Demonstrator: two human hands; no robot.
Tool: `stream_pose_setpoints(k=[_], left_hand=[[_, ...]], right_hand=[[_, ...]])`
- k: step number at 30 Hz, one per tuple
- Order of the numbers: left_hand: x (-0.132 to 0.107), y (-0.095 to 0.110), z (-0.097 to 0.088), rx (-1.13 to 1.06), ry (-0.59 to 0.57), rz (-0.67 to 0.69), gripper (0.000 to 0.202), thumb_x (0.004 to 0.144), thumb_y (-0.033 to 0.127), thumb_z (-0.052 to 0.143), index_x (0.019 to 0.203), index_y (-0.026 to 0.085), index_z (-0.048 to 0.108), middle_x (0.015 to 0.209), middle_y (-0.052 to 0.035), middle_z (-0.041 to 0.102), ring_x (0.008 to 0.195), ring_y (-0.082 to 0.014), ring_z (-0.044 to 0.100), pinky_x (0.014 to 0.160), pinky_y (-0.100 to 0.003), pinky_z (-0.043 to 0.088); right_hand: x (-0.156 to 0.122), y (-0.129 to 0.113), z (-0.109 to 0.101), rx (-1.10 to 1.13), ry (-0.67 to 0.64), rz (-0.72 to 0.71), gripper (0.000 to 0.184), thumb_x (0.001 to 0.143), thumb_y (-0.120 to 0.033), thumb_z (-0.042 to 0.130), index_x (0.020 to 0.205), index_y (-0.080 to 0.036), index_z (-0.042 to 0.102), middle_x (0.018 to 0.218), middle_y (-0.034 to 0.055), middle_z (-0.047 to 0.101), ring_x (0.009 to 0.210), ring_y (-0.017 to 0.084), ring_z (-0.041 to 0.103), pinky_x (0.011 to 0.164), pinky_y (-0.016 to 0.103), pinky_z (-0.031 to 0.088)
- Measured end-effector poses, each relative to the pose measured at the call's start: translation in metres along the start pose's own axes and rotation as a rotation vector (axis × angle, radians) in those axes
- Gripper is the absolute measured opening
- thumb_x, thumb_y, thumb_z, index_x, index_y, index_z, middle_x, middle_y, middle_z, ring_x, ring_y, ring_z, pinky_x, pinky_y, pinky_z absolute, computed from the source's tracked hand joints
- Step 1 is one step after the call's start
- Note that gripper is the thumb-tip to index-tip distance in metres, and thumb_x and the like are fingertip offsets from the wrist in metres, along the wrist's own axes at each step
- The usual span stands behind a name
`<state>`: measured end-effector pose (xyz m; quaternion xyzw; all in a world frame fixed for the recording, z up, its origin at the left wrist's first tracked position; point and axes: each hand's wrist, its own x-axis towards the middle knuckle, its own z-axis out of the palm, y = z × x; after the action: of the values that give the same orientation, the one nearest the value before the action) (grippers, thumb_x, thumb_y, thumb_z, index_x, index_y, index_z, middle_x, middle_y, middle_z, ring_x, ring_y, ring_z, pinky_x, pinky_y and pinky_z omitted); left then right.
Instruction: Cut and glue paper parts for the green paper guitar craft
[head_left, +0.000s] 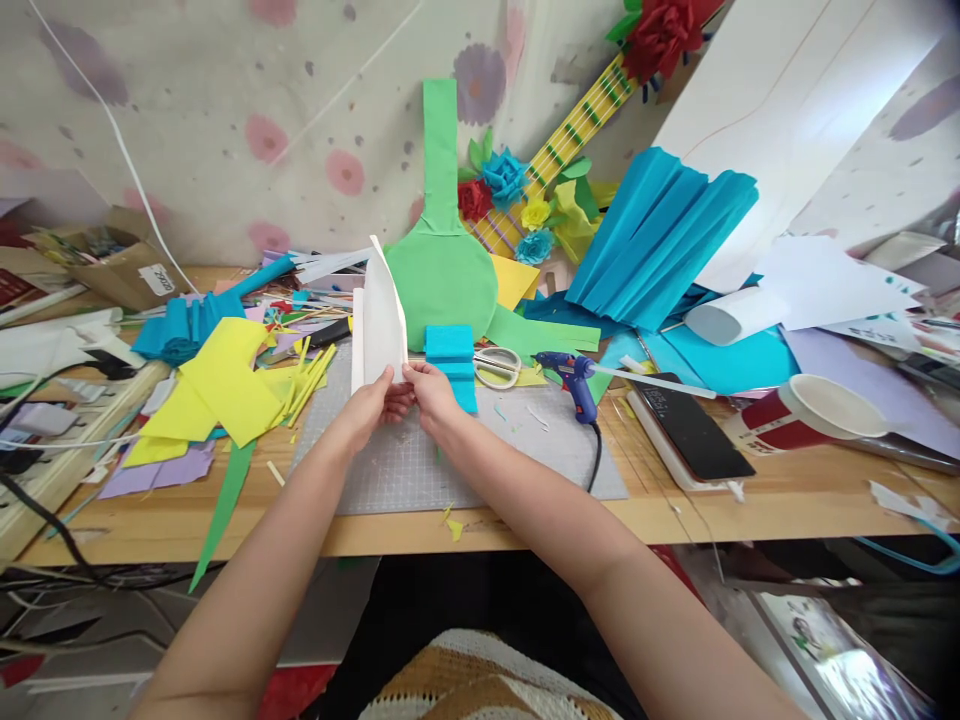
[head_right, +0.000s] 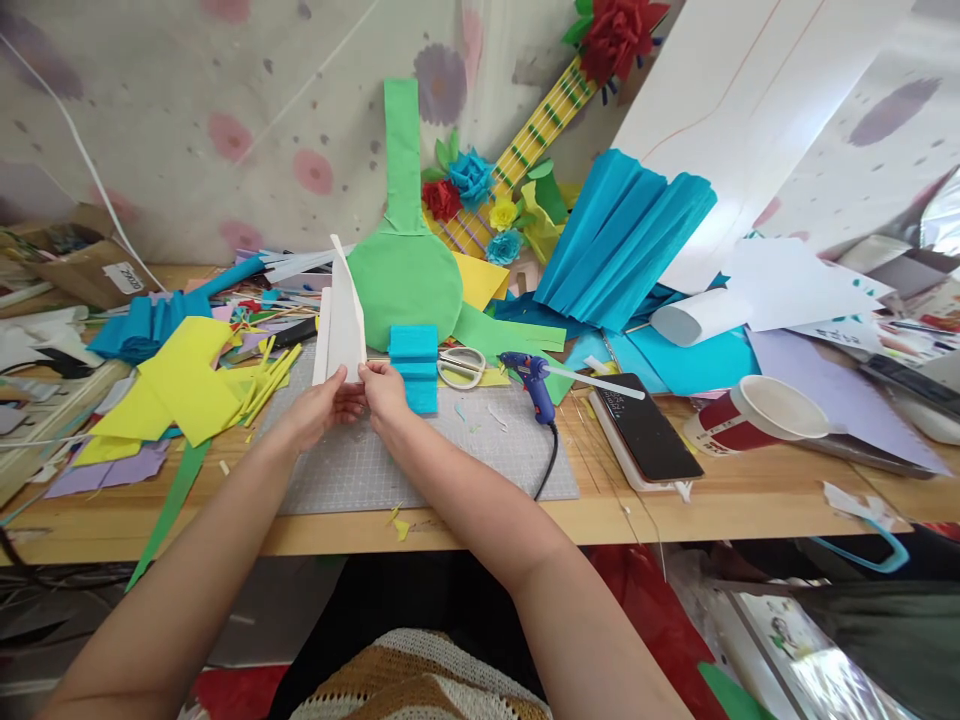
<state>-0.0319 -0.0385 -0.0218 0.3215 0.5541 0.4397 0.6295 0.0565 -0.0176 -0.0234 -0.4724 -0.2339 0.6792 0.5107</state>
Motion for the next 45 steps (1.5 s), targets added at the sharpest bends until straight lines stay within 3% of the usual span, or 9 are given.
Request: stream_pose_setpoints(k=[5, 10, 19, 26, 36, 39, 42, 43, 45], left_hand=[[-0.003, -0.005, 0.021, -0.59, 0.022, -0.14, 0.018, 0.082, 0.028, 0.052, 0.075, 0.015, 0.062, 0.06, -0.0007, 0.058, 0.052, -0.0065, 0.053, 0.051, -0.017, 0.045], [0.002, -0.002, 0.035, -0.795, 0.22, -0.078, 0.012, 0.08, 0.018, 0.054, 0.069, 0.015, 0.057, 0.059, 0.0014, 0.055, 0.052, -0.0052, 0.053, 0.054, -0.015, 0.045], [0.015, -0.007, 0.039, -0.573, 0.372, 0.19, 0.002, 0.07, 0.017, 0.054, 0.07, 0.017, 0.053, 0.062, 0.0022, 0.056, 0.06, -0.0074, 0.056, 0.058, -0.019, 0.044], [0.025, 0.003, 0.026, -0.438, 0.471, 0.429, 0.017, 0.058, 0.018, 0.057, 0.07, 0.017, 0.045, 0.061, 0.006, 0.052, 0.056, -0.0064, 0.053, 0.057, -0.019, 0.043], [0.049, 0.003, 0.008, -0.295, 0.556, 0.557, 0.019, 0.058, 0.019, 0.06, 0.074, 0.015, 0.05, 0.071, 0.0016, 0.059, 0.062, -0.0083, 0.057, 0.062, -0.021, 0.047], [0.049, 0.002, -0.001, -0.239, 0.563, 0.624, 0.025, 0.058, 0.018, 0.063, 0.079, 0.016, 0.051, 0.082, -0.0014, 0.063, 0.071, -0.0096, 0.06, 0.065, -0.021, 0.048], [0.047, -0.001, -0.011, -0.189, 0.507, 0.622, 0.028, 0.059, 0.02, 0.064, 0.083, 0.016, 0.052, 0.087, -0.0038, 0.064, 0.069, -0.0099, 0.061, 0.059, -0.02, 0.048], [0.046, -0.002, -0.013, -0.17, 0.493, 0.607, 0.028, 0.059, 0.021, 0.065, 0.084, 0.016, 0.052, 0.088, -0.0044, 0.064, 0.068, -0.0099, 0.061, 0.057, -0.02, 0.048], [0.044, -0.003, -0.016, -0.141, 0.48, 0.578, 0.028, 0.06, 0.02, 0.065, 0.084, 0.016, 0.052, 0.088, -0.005, 0.064, 0.067, -0.0099, 0.061, 0.054, -0.019, 0.048]], right_hand=[[-0.002, -0.006, 0.006, 0.008, 0.032, -0.024, 0.009, 0.074, -0.018, 0.055, 0.069, -0.019, 0.048, 0.045, -0.0092, 0.044, 0.034, 0.005, 0.035, 0.037, 0.019, 0.024], [-0.004, -0.001, 0.008, 0.112, 0.044, -0.035, 0.01, 0.069, -0.011, 0.057, 0.064, -0.017, 0.05, 0.049, -0.0081, 0.049, 0.041, 0.004, 0.042, 0.044, 0.018, 0.033], [-0.002, 0.005, 0.012, 0.182, 0.006, -0.011, 0.012, 0.068, -0.008, 0.055, 0.063, -0.017, 0.049, 0.053, -0.007, 0.053, 0.046, 0.005, 0.046, 0.049, 0.018, 0.038], [0.001, 0.008, 0.031, 0.137, -0.009, -0.048, 0.012, 0.069, -0.007, 0.054, 0.064, -0.017, 0.05, 0.055, -0.0072, 0.053, 0.048, 0.005, 0.046, 0.052, 0.017, 0.039], [0.018, 0.015, 0.045, -0.062, -0.052, -0.087, 0.011, 0.071, -0.009, 0.053, 0.065, -0.017, 0.047, 0.056, -0.007, 0.049, 0.052, 0.004, 0.046, 0.053, 0.016, 0.039], [0.015, 0.001, 0.029, -0.352, -0.142, -0.153, 0.013, 0.067, -0.013, 0.06, 0.072, -0.017, 0.048, 0.064, -0.0049, 0.053, 0.059, 0.007, 0.05, 0.058, 0.019, 0.041], [0.005, -0.032, -0.012, -0.791, -0.229, -0.427, 0.021, 0.067, -0.021, 0.063, 0.086, -0.018, 0.053, 0.08, -0.0006, 0.059, 0.071, 0.01, 0.054, 0.067, 0.024, 0.042], [0.001, -0.044, -0.03, -0.97, -0.222, -0.532, 0.019, 0.07, -0.024, 0.061, 0.087, -0.018, 0.054, 0.086, 0.0011, 0.06, 0.076, 0.012, 0.055, 0.071, 0.026, 0.042], [-0.003, -0.065, -0.068, -1.334, -0.036, -0.647, 0.014, 0.077, -0.026, 0.054, 0.087, -0.018, 0.056, 0.092, 0.0053, 0.06, 0.084, 0.016, 0.054, 0.076, 0.029, 0.04]])
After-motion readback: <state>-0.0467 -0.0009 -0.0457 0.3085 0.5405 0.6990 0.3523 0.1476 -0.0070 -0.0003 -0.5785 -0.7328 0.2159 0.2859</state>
